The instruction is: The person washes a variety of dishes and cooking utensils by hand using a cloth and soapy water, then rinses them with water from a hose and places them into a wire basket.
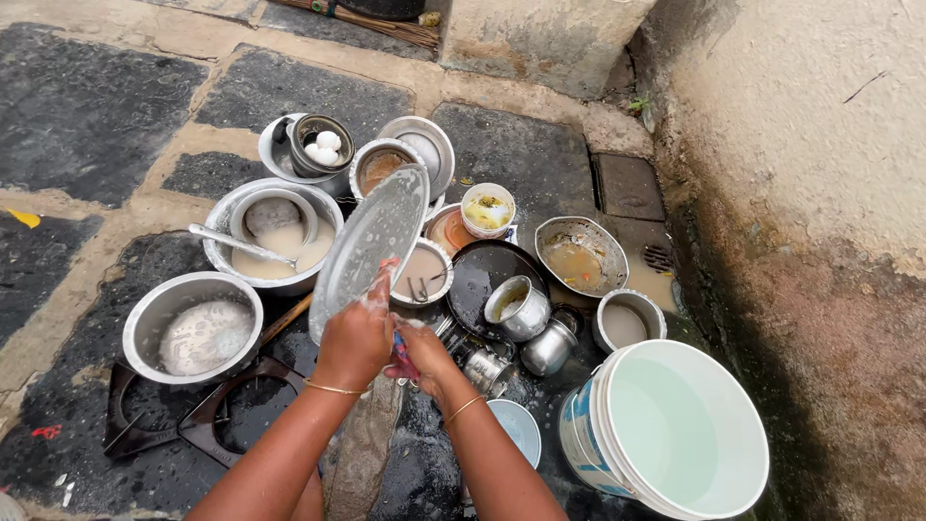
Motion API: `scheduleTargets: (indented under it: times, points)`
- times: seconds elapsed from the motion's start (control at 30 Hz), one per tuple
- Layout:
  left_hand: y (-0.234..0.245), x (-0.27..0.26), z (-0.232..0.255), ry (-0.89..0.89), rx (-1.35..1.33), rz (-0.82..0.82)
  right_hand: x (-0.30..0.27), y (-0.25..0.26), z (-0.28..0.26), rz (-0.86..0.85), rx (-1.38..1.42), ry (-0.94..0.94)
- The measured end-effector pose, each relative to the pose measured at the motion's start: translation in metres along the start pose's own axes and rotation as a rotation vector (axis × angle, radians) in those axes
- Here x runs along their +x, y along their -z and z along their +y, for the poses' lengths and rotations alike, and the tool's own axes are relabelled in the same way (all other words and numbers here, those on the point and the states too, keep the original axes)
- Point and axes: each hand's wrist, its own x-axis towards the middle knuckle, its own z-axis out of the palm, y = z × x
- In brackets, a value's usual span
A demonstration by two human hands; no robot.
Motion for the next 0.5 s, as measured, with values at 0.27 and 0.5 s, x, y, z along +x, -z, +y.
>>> scheduleTargets:
  times: [0.27,0.5]
  points:
    - [-0.044,-0.018,-0.168,0.308,0.592,0.062,0.024,0.155,-0.004,0.199,-0.373,0.093]
    - [-0.086,-0.032,-0.195,0.536,0.497,-0.106,-0.011,0.215,0.051,0.155,-1.136,-0.611]
